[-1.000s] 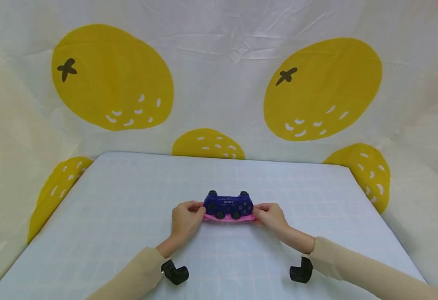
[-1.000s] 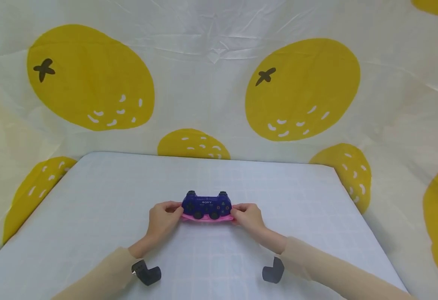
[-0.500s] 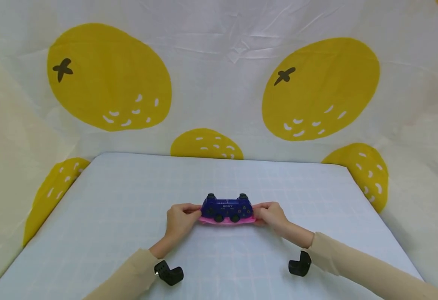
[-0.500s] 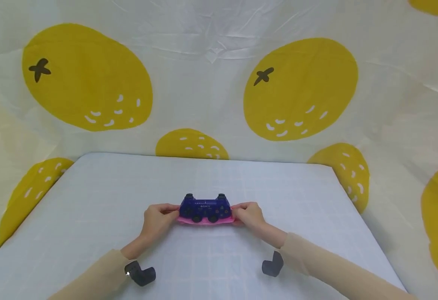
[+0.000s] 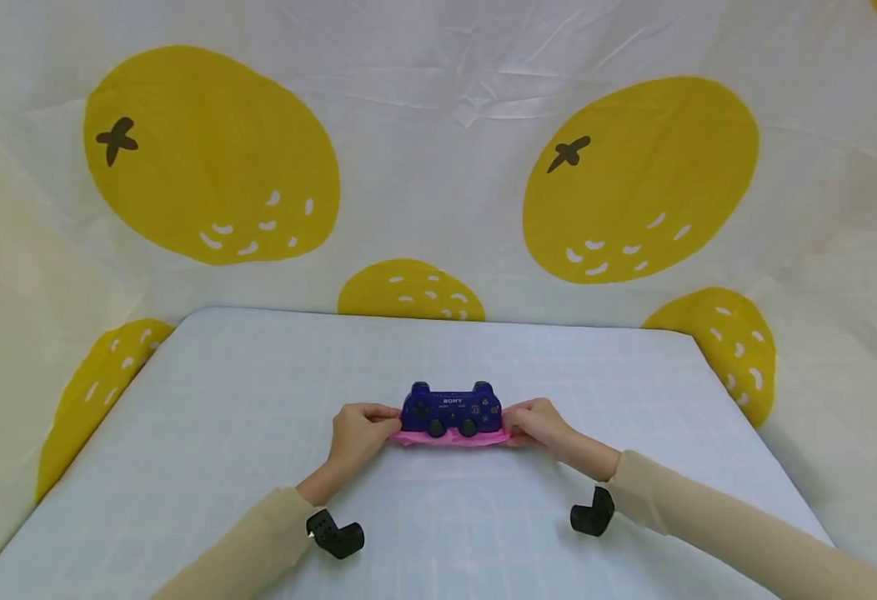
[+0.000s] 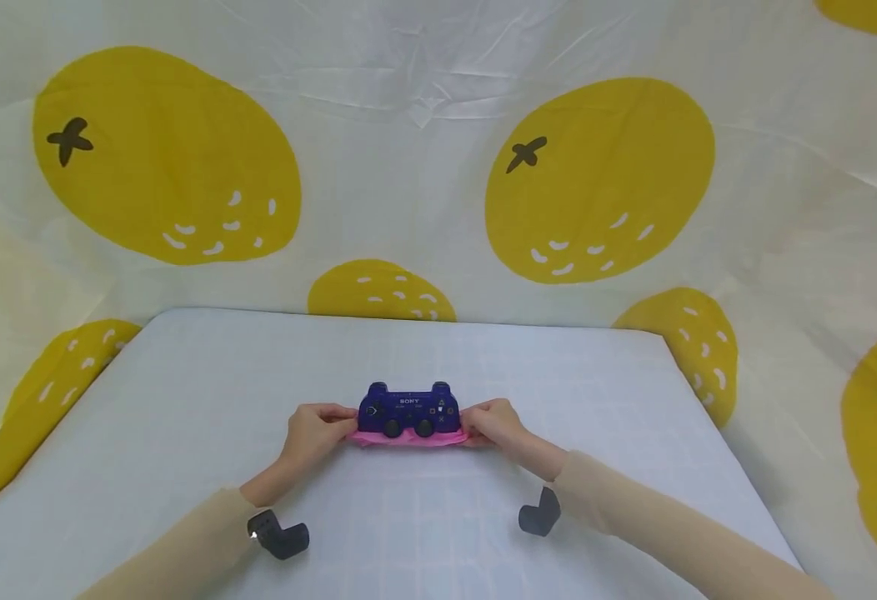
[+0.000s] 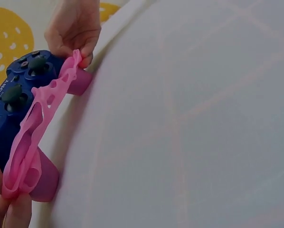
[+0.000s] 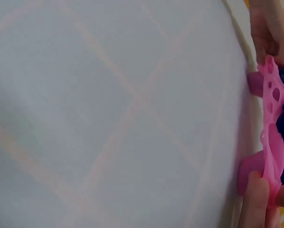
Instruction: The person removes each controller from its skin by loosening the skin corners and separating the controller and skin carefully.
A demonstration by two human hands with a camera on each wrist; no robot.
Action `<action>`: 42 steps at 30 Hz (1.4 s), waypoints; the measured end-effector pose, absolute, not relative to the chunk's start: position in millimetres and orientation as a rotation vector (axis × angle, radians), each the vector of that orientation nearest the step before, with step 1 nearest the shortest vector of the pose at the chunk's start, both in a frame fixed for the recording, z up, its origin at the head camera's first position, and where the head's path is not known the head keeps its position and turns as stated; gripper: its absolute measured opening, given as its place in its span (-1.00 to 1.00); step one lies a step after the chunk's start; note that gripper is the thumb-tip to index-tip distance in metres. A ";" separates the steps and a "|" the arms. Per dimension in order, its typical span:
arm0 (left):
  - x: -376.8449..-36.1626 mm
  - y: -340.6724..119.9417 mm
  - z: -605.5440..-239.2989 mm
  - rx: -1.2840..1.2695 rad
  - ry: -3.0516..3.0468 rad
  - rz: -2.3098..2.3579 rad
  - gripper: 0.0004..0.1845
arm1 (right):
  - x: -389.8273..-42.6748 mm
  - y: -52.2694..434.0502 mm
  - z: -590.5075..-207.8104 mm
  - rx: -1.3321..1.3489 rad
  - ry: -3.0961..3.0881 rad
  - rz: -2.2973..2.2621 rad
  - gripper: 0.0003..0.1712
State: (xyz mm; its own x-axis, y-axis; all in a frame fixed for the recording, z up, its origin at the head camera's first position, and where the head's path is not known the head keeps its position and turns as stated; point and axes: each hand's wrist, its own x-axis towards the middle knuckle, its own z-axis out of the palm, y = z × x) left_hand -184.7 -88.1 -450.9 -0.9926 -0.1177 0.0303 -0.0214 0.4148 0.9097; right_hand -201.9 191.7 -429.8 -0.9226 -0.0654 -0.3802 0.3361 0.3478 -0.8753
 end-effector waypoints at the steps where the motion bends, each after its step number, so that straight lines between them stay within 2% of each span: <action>1: -184.2 -88.5 -451.0 0.130 -2.568 -1.646 -0.89 | -201.7 191.2 -429.9 0.237 2.263 -1.597 -0.56; 14: -183.5 -90.3 -459.0 0.233 -2.609 -1.723 -0.91 | -197.8 194.2 -429.3 0.272 2.196 -1.603 -0.61; 28: -186.7 -94.2 -465.8 0.127 -2.616 -1.645 -0.92 | -198.7 196.3 -435.5 0.251 2.217 -1.606 -0.63; 34: -183.6 -95.7 -465.6 0.114 -2.622 -1.746 -0.84 | -189.2 199.1 -439.9 0.103 2.396 -1.568 -0.75; 38: -178.1 -93.4 -468.1 0.080 -2.601 -1.738 -0.83 | -180.1 202.4 -440.1 0.012 2.463 -1.558 -0.73; 42: -176.0 -89.9 -467.9 0.058 -2.579 -1.611 -0.86 | -177.7 197.9 -433.3 0.036 2.470 -1.572 -0.70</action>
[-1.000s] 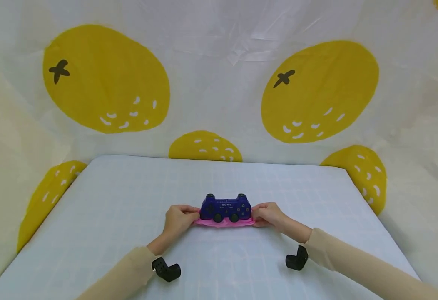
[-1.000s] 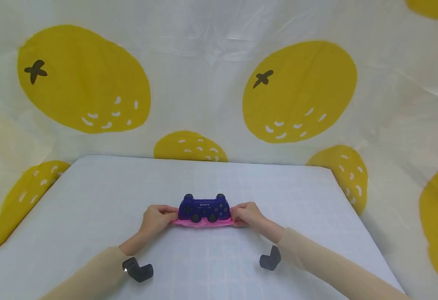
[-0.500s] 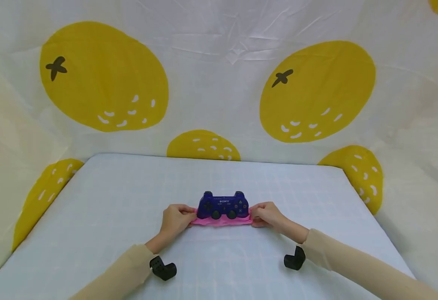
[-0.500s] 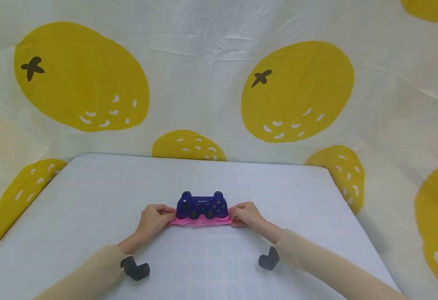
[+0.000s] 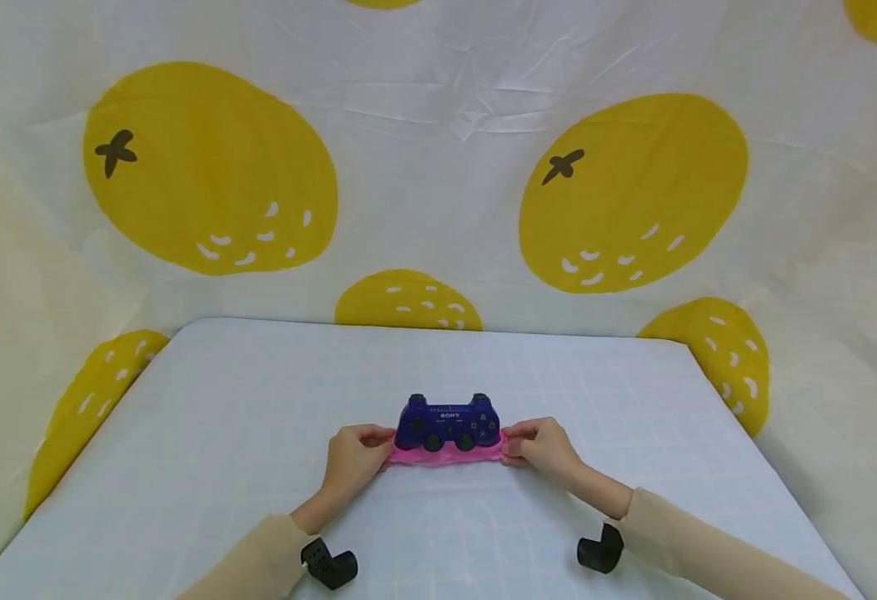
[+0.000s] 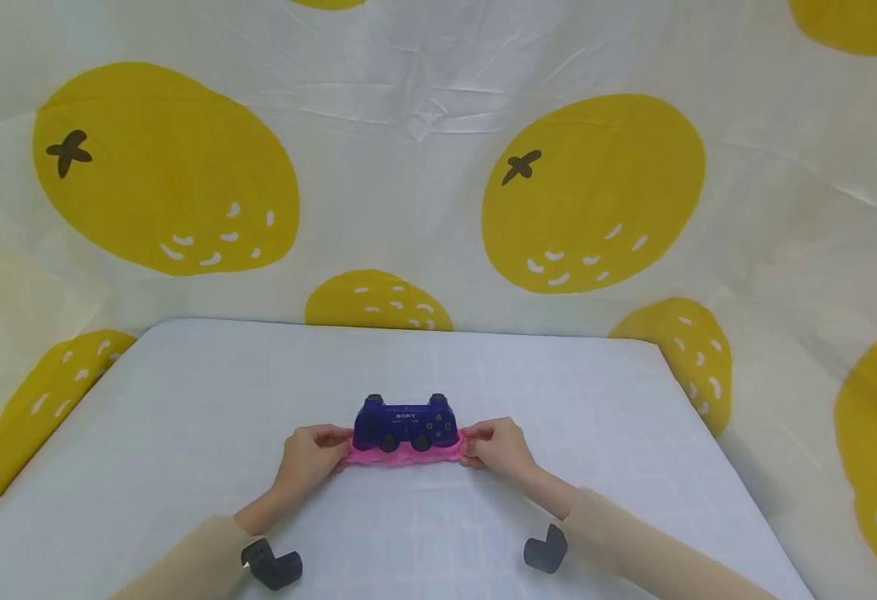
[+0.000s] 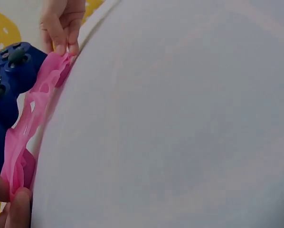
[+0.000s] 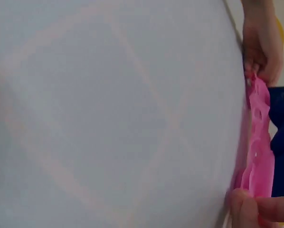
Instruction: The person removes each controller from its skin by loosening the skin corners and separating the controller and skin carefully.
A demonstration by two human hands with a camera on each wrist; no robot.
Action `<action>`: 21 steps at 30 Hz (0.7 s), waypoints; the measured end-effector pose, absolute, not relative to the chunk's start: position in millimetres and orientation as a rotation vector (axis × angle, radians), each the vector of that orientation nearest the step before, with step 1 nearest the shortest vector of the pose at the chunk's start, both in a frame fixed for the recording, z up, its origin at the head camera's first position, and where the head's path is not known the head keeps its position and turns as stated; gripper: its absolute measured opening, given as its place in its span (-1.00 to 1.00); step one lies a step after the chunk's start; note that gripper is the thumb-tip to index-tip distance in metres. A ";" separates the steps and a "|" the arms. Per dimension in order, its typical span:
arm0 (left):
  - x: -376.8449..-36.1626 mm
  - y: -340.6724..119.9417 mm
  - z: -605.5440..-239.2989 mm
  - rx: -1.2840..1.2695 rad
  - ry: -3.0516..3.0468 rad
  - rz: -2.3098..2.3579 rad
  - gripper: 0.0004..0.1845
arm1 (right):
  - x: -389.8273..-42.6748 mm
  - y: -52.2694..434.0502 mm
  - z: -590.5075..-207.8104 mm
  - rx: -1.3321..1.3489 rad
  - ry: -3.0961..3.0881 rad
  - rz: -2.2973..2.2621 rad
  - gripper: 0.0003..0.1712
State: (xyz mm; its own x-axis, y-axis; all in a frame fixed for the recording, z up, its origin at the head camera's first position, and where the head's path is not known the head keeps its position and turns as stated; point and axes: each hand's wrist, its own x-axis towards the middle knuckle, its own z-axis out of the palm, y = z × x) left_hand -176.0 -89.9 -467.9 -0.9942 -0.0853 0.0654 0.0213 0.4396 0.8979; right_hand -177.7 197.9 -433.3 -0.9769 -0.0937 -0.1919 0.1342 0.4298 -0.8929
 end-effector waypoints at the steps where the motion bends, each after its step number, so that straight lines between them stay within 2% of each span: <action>1: -175.1 -89.5 -467.6 0.057 -2.577 -1.575 -0.87 | -177.0 195.8 -430.8 0.049 2.472 -1.565 -0.70; 7: -173.6 -86.9 -466.6 0.054 -2.594 -1.501 -0.84 | -178.2 190.3 -421.6 0.124 2.437 -1.547 -0.67; 17: -171.4 -84.6 -457.5 0.165 -2.585 -1.700 -0.82 | -182.9 191.6 -423.3 0.229 2.240 -1.575 -0.55; 21: -176.6 -84.4 -452.0 0.258 -2.627 -1.825 -0.73 | -183.4 189.4 -424.2 0.233 2.253 -1.555 -0.54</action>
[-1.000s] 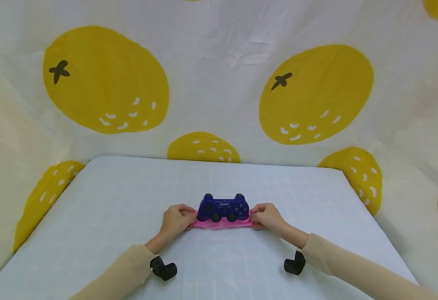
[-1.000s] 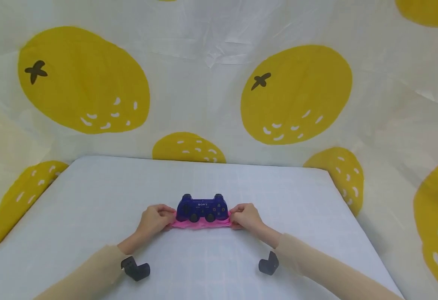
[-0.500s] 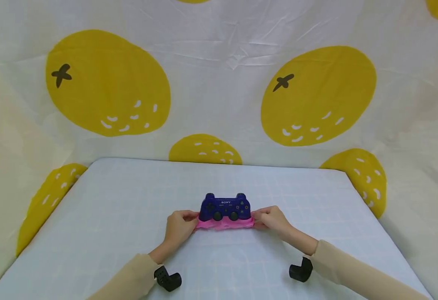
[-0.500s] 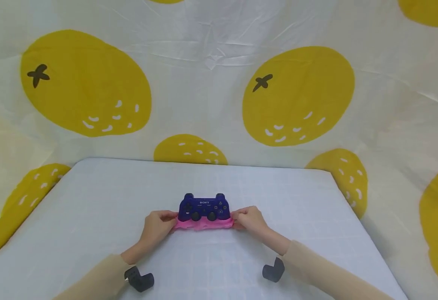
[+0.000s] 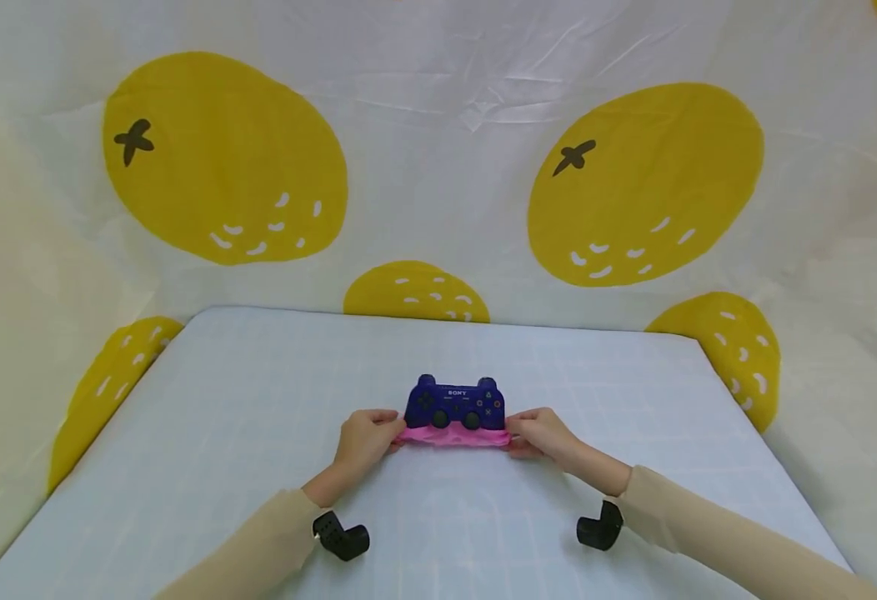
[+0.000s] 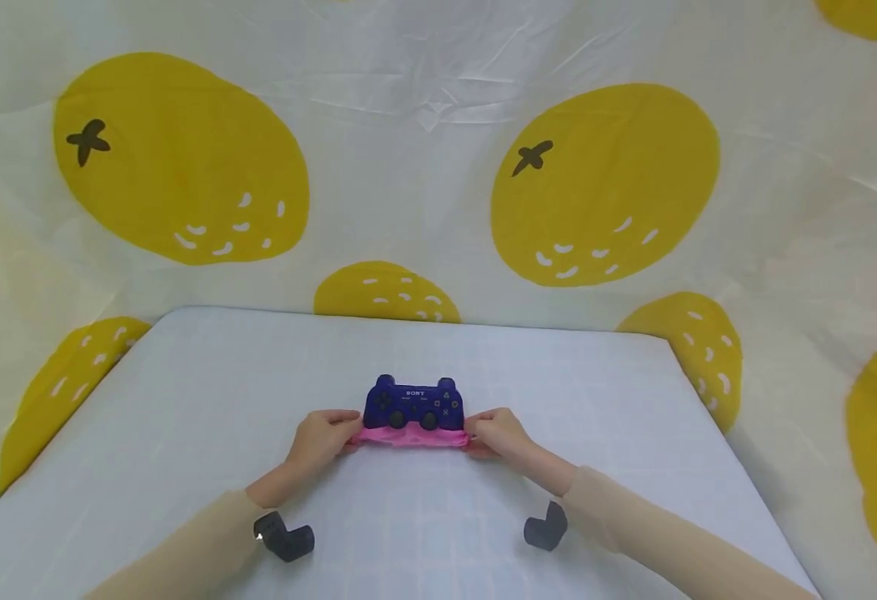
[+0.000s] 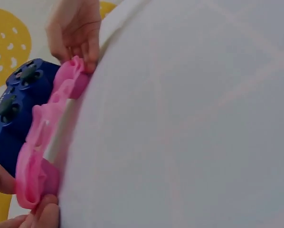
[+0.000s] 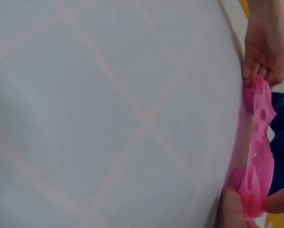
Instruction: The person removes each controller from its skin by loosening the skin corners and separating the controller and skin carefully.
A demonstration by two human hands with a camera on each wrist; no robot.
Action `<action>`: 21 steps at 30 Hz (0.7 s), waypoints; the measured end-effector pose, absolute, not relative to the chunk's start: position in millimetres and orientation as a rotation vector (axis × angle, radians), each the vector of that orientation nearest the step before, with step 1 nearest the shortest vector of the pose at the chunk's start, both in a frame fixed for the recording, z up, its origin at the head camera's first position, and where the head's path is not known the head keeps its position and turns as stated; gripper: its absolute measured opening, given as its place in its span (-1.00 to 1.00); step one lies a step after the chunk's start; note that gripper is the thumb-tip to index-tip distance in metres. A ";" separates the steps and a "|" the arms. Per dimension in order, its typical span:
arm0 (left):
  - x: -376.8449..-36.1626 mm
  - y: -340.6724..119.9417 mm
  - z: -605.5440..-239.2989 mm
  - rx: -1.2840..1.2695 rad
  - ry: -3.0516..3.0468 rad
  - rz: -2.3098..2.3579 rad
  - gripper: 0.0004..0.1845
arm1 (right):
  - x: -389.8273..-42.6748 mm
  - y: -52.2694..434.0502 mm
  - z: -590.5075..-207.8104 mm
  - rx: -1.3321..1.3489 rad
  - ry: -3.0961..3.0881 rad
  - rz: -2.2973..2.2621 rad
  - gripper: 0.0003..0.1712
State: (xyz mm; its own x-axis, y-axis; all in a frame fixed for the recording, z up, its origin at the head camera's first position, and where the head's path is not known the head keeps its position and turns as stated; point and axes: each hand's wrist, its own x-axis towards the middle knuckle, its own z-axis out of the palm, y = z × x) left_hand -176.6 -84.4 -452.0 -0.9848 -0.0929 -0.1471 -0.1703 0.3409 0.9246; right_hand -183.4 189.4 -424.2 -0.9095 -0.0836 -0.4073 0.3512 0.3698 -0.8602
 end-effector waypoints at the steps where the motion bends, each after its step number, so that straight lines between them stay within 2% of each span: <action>1: -178.8 -84.4 -450.6 -0.265 2.483 1.730 -0.71 | -183.9 189.6 -423.6 0.234 2.255 -1.553 -0.55; 13: -191.7 -92.2 -449.8 -0.355 2.318 1.673 -0.71 | -192.1 189.5 -425.6 0.211 2.293 -1.498 -0.60; 21: -191.6 -90.5 -444.6 -0.307 2.413 1.619 -0.78 | -196.5 189.4 -428.2 0.154 2.320 -1.486 -0.68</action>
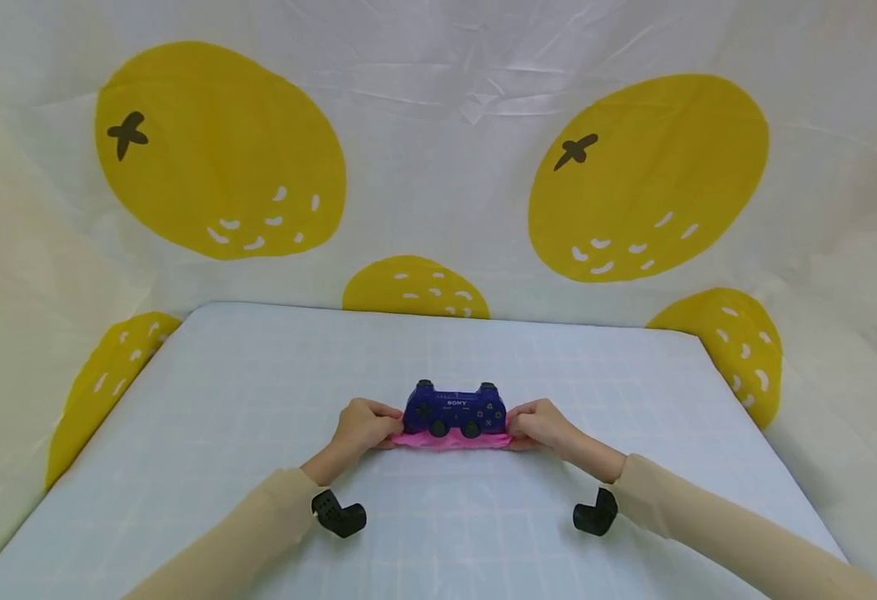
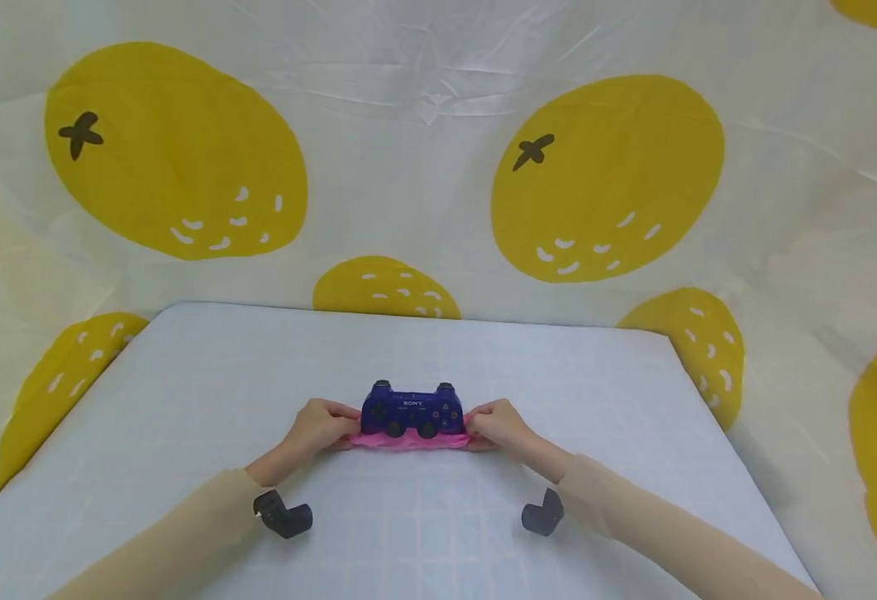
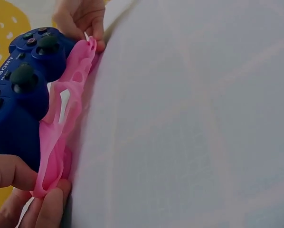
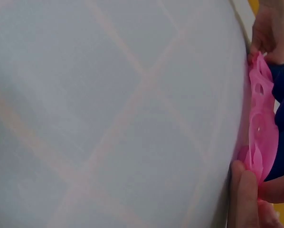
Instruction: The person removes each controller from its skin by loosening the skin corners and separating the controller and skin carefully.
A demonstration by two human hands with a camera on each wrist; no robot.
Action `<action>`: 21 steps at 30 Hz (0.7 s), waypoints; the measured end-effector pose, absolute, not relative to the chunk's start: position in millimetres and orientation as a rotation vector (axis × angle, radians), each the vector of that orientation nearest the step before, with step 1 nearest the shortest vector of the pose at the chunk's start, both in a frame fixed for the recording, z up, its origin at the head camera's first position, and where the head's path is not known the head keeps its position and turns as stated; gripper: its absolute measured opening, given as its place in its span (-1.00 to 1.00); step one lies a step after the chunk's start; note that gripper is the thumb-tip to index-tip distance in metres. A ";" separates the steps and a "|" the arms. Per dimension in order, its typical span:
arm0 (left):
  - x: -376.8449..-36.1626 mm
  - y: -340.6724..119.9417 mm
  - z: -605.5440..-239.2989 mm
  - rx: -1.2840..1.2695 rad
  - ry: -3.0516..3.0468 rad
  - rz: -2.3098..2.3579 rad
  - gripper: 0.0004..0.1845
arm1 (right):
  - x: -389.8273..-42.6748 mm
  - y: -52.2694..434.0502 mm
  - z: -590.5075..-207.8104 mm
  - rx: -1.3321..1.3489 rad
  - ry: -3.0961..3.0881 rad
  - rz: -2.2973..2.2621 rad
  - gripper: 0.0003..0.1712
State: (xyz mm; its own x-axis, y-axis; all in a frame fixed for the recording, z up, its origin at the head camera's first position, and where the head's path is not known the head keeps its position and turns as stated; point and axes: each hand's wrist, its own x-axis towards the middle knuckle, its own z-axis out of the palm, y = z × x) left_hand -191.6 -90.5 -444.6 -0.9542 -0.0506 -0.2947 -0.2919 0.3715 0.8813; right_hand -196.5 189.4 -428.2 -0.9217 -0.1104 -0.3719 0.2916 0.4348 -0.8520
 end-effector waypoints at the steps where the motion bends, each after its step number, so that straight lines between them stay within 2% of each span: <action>1: -191.6 -90.5 -444.5 -0.292 2.429 1.605 -0.78 | -197.3 189.7 -429.0 0.146 2.309 -1.494 -0.68; 9: -192.3 -92.1 -448.9 -0.219 2.399 1.533 -0.83 | -202.1 196.4 -438.5 0.165 2.293 -1.405 -0.60; 21: -196.8 -98.9 -445.8 -0.103 2.455 1.466 -0.80 | -205.8 201.0 -441.1 -0.026 2.364 -1.327 -0.66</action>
